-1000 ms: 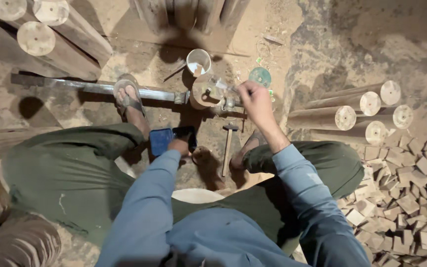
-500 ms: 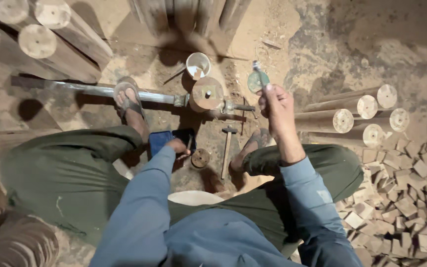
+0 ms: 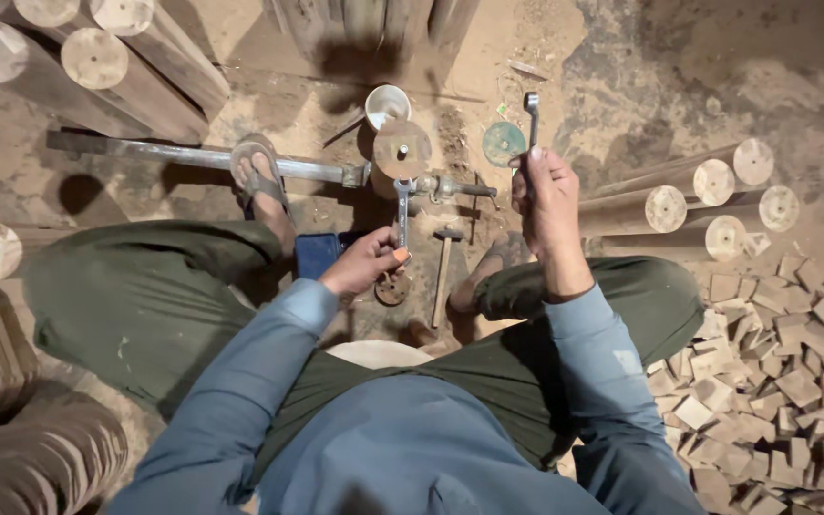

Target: The person sits on the floor and assembles small wooden dowels with metal hardware. They use a hammer to tap the dowels into place and a wrench to tighten the nuts, repeating the process for multiple units.

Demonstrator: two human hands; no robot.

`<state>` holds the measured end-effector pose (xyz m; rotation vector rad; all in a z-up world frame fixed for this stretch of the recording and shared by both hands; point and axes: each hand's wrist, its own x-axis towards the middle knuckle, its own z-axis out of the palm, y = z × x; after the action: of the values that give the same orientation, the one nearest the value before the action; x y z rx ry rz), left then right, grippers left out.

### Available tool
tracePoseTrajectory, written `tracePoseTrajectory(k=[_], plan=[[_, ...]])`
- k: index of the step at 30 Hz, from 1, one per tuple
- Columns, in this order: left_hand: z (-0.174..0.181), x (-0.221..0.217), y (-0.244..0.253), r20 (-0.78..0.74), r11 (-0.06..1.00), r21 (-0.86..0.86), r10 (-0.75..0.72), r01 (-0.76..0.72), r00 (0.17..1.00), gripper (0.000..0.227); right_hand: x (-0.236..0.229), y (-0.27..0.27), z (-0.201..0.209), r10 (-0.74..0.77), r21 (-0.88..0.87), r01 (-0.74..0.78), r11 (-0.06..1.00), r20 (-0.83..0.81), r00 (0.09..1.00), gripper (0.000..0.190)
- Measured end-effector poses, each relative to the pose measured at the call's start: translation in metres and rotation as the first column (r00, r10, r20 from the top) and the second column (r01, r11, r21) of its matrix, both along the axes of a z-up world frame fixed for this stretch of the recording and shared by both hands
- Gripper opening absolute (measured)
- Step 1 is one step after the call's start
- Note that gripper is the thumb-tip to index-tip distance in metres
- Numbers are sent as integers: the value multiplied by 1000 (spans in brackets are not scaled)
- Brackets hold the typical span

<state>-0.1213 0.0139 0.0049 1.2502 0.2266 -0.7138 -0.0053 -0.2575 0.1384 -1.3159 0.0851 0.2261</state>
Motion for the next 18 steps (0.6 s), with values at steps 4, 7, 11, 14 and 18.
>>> tracePoseTrajectory(k=[4, 7, 11, 14, 18], plan=[[1, 12, -6, 80, 994, 24, 105, -107, 991, 16, 2, 2, -3, 19, -64, -17, 998, 39, 999, 29], [-7, 31, -11, 147, 985, 89, 132, -146, 980, 17, 4, 3, -4, 22, -95, -19, 995, 26, 999, 30], [-6, 44, -18, 73, 992, 69, 101, -106, 992, 19, 6, 6, -4, 29, -102, -28, 994, 15, 999, 29], [0, 49, -25, 38, 993, 21, 112, -112, 993, 20, 4, 10, -7, 52, -139, -51, 989, 3, 999, 28], [6, 48, -34, -14, 998, -17, 66, -66, 998, 21, 0, 12, -11, 83, -168, -86, 982, -27, 996, 26]])
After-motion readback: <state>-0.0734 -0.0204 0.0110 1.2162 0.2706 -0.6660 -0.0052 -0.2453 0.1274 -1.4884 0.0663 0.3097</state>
